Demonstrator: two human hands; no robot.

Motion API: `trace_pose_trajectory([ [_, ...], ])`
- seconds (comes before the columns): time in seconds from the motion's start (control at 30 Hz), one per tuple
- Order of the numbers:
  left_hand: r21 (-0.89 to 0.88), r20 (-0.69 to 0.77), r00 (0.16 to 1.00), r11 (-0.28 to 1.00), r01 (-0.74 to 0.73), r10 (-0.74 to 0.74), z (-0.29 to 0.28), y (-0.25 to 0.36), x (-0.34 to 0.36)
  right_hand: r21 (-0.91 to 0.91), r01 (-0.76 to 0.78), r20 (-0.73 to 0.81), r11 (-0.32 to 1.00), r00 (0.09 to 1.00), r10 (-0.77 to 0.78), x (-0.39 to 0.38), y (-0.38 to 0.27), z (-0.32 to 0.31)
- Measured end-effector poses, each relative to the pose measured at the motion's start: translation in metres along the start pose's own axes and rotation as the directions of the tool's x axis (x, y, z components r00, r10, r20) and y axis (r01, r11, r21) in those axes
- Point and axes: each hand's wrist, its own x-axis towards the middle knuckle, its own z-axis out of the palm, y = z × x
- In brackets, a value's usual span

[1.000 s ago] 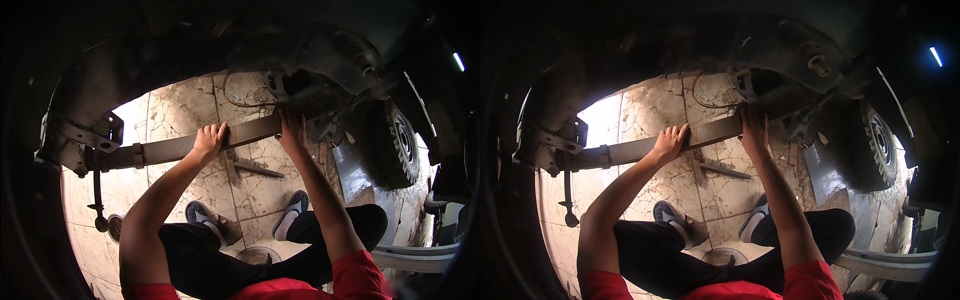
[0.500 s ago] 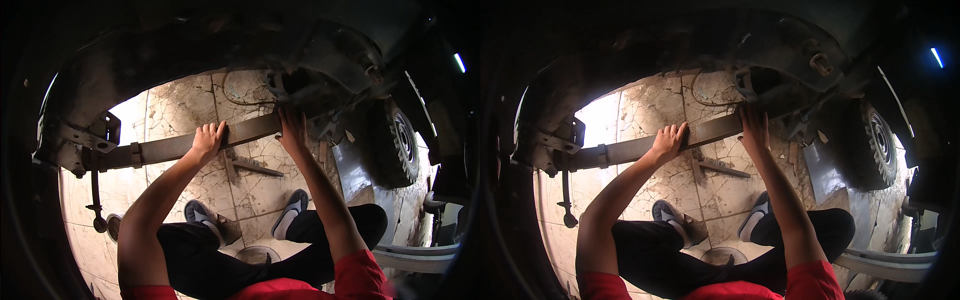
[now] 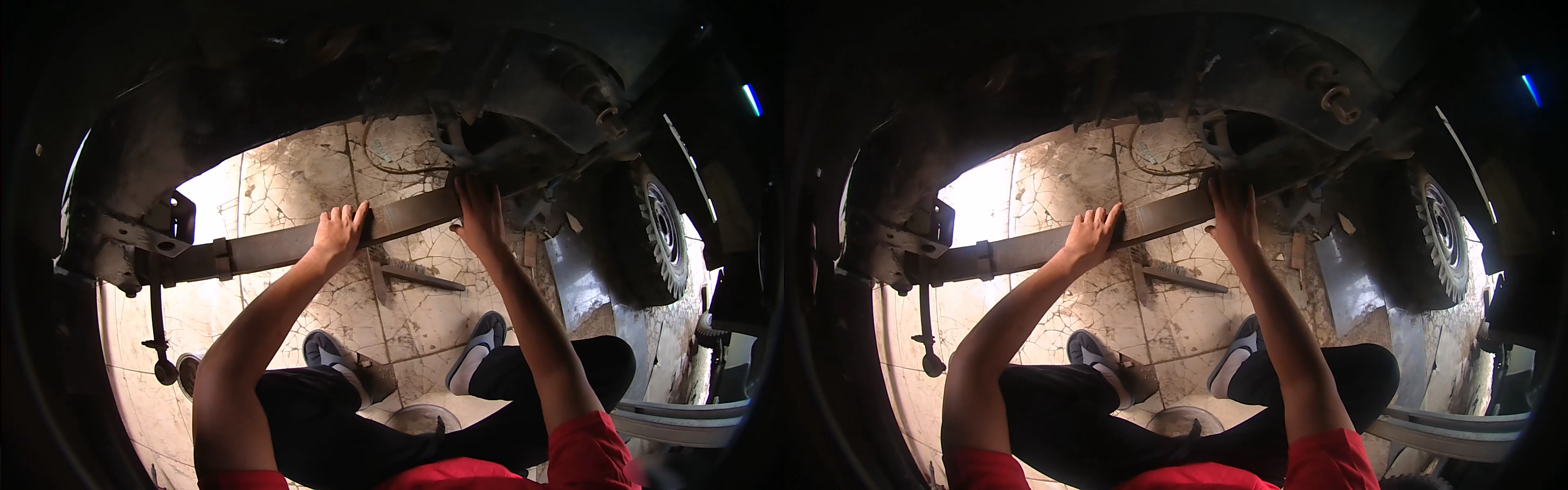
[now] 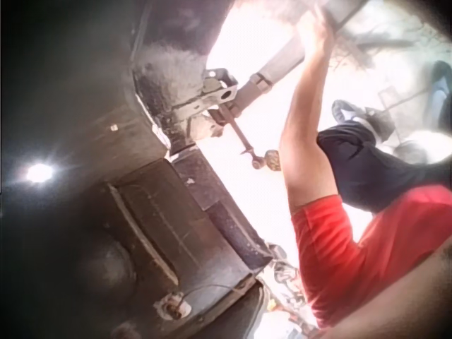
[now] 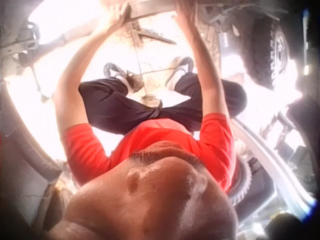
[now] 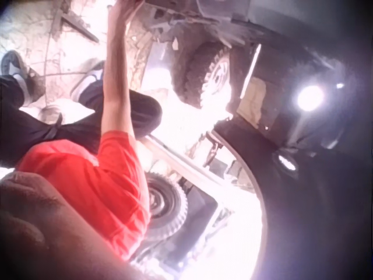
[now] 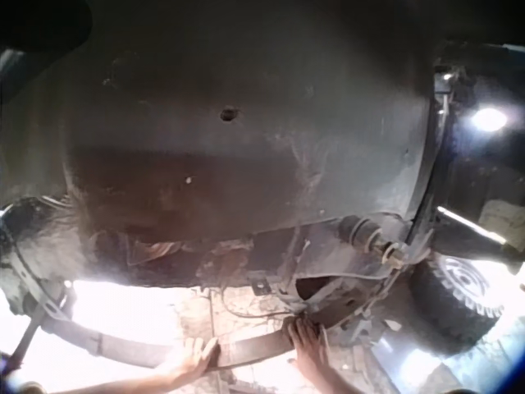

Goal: The person sits beneath a vehicle and repeatedly adjusts a metal stabilizer bar with both hands. They shift their grip and reposition the bar along its length, seemingly checking alignment or fitment against the vehicle's undercarriage.

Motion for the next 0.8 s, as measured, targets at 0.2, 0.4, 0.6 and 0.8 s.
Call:
trace_pose_trajectory([
  [0.2, -0.036, 0.033, 0.999, 0.999, 0.012, -0.011, 0.001, -0.001, 0.001, 0.007, 0.012, 0.029, 1.0, 0.999, -0.012, 0.007, 0.002, -0.006],
  [0.4, 0.006, 0.0, 1.0, 1.0, 0.012, -0.012, 0.012, -0.002, 0.001, 0.002, 0.081, 0.041, 0.997, 0.996, -0.081, -0.027, 0.008, -0.01],
  [0.6, -0.005, 0.003, 1.0, 1.0, 0.01, -0.01, 0.004, -0.007, 0.0, -0.062, 0.03, 0.08, 0.998, 0.996, -0.025, 0.007, -0.001, -0.006],
  [0.8, -0.032, 0.02, 1.0, 0.999, 0.014, -0.014, 0.005, -0.003, 0.002, -0.043, 0.077, 0.098, 0.996, 0.992, -0.073, -0.005, 0.007, -0.007],
])
